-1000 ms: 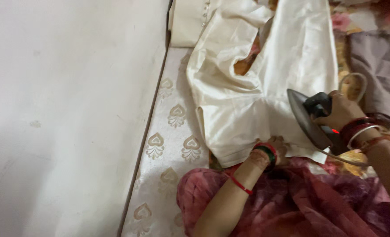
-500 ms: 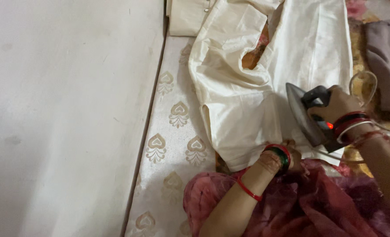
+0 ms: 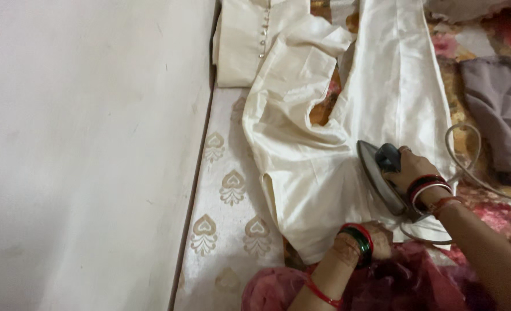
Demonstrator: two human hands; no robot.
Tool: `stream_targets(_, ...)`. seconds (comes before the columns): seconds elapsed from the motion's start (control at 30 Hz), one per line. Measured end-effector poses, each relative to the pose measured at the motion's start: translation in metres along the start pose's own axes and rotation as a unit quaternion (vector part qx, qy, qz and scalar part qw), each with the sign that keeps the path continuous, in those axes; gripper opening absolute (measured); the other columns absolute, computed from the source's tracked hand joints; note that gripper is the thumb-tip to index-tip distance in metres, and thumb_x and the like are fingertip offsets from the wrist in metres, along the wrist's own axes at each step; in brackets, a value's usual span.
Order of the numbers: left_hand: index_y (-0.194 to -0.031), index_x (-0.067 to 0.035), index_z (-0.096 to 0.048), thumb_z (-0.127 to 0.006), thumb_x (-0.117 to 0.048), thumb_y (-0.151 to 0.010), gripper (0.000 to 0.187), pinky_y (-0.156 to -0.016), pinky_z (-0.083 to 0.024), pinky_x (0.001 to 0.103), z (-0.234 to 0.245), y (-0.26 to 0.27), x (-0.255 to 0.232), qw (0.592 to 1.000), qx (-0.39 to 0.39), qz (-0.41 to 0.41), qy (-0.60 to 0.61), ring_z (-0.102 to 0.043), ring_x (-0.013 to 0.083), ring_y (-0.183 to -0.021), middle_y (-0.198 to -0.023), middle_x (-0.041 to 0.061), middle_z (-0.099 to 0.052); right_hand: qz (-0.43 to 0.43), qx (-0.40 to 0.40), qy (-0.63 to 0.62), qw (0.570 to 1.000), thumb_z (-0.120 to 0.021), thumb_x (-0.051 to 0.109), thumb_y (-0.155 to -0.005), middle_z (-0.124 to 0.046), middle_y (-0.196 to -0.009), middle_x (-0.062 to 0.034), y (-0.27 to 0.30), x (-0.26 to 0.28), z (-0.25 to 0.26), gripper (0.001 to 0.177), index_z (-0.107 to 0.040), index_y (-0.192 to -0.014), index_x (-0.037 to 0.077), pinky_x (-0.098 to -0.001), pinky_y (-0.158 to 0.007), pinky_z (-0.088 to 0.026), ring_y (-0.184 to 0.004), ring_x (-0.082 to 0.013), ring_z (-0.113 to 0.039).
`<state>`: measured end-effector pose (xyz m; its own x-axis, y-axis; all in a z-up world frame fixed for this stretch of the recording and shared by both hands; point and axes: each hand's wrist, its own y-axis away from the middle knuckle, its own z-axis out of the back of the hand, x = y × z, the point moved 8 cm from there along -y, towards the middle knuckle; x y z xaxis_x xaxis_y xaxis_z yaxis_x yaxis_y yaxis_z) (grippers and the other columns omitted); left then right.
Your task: The person smooths out a white pair of trousers laid on a patterned bedsheet, aligns the legs, and then uses an electric iron to press the fabric. The person handles the garment with both hands to ensure it is flat before applying the iron.
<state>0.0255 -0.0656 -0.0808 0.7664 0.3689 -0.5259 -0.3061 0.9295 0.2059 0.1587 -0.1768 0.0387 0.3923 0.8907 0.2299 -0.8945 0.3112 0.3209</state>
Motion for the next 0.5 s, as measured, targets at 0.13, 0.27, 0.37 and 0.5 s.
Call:
stream_targets(0.13, -0.09, -0.007, -0.084, -0.051, -0.068, -0.088, 0.069, -0.093, -0.057, 0.041, 0.013, 0.013, -0.006, 0.998, 0.062, 0.003, 0.026, -0.077, 0.0303, -0.1, -0.102, 0.017, -0.081, -0.02, -0.032, -0.031, 0.999, -0.081, 0.04, -0.082, -0.074, -0.105, -0.0309, -0.027, 0.004, 0.014, 0.062, -0.059, -0.124, -0.001, -0.0512, -0.087, -0.06, -0.099, -0.0468, -0.072)
stream_targets(0.27, -0.088, -0.002, -0.085, -0.051, -0.076, -0.083, 0.082, -0.092, -0.055, 0.046, 0.029, 0.016, -0.004, 0.98, 0.161, 0.074, 0.094, -0.075, 0.0352, -0.102, -0.105, 0.022, -0.08, -0.031, -0.032, -0.01, 0.999, -0.083, 0.039, -0.08, -0.074, -0.104, -0.0304, -0.063, 0.003, 0.015, 0.065, -0.058, -0.124, -0.002, -0.0502, -0.085, -0.061, -0.098, -0.0452, -0.074)
stream_targets(0.37, -0.091, -0.001, -0.084, -0.052, -0.078, -0.082, 0.084, -0.093, -0.055, 0.046, 0.031, 0.018, -0.003, 0.98, 0.154, 0.077, 0.104, -0.075, 0.0361, -0.102, -0.106, 0.024, -0.079, -0.016, -0.036, -0.015, 0.999, -0.086, 0.038, -0.076, -0.073, -0.106, -0.0294, -0.073, -0.006, 0.004, 0.067, -0.058, -0.122, -0.002, -0.0501, -0.087, -0.061, -0.099, -0.0449, -0.073)
stream_targets(0.5, -0.092, -0.003, -0.086, -0.049, -0.076, -0.083, 0.082, -0.094, -0.055, 0.045, 0.015, 0.01, 0.004, 0.987, 0.126, 0.053, 0.09, -0.074, 0.034, -0.103, -0.105, 0.022, -0.08, 0.024, -0.02, -0.013, 0.999, -0.086, 0.04, -0.074, -0.074, -0.105, -0.0281, -0.047, -0.013, -0.015, 0.067, -0.059, -0.121, 0.001, -0.0494, -0.09, -0.059, -0.101, -0.0442, -0.073)
